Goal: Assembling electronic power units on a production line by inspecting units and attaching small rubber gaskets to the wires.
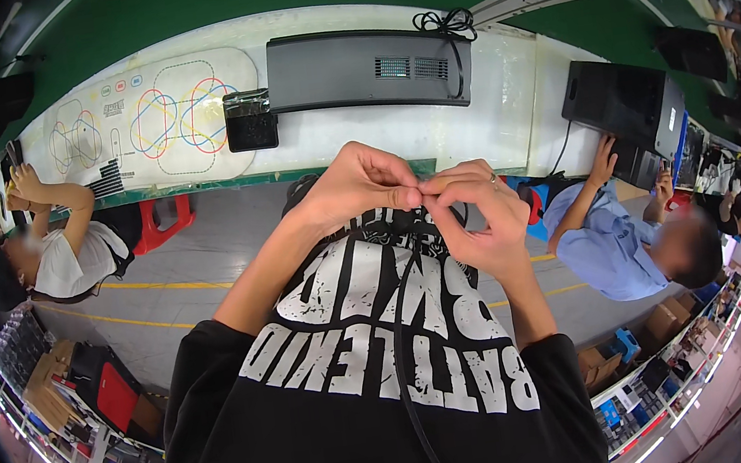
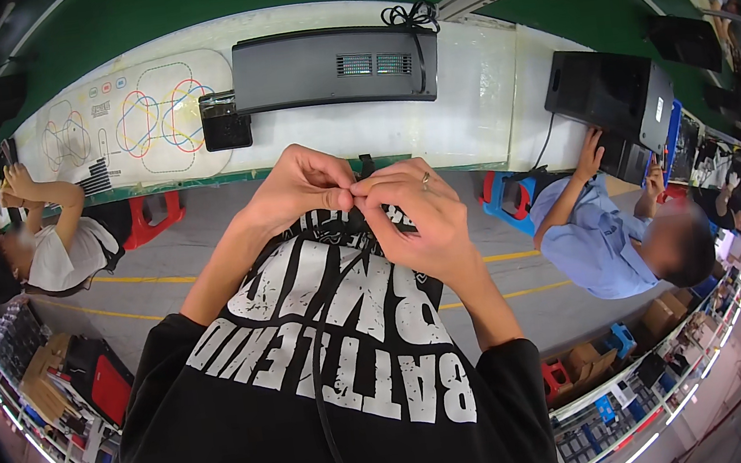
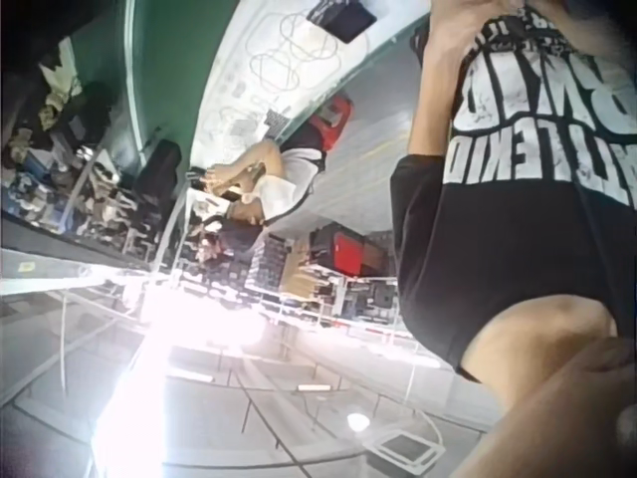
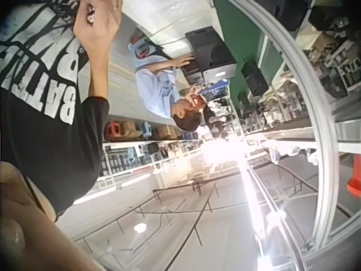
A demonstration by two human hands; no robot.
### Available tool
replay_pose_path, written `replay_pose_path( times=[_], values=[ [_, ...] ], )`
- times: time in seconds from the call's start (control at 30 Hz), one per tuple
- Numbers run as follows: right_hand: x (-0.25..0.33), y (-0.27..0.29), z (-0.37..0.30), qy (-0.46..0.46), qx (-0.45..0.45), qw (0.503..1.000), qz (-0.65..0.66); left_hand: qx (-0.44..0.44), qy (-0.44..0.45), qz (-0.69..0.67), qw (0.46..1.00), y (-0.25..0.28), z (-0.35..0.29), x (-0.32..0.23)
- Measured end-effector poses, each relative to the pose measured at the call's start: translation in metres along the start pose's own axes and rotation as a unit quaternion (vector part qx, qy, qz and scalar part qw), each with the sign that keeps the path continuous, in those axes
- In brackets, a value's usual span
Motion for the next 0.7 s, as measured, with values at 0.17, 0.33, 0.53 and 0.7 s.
replay_pose_path(
  times=[0.17,0.33,0.53,0.7],
  values=[
    [-0.009,0.000,0.002,0.028,0.006,0.999,-0.043,0.005,0.023,0.031,0.999,0.006,0.007,0.010],
    [-0.087,-0.003,0.018,-0.012,-0.042,0.987,-0.157,-0.132,0.010,0.115,0.985,0.029,0.013,0.033],
    [-0.185,0.001,0.046,0.057,0.055,0.934,-0.349,-0.208,-0.010,0.083,0.975,0.070,-0.005,0.043],
    [-0.188,-0.004,0.053,0.062,0.099,0.907,-0.404,-0.263,-0.044,0.058,0.962,0.084,-0.018,0.039]
  ],
)
Point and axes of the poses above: each hand's wrist, its own z-axis towards the middle knuckle, its own y-axis out of the back of the hand, x = y × z, the point moved 1 cm from there along z, towards the middle knuckle, and after that the axes turned 15 degrees about -y, right-handed, at the moved point
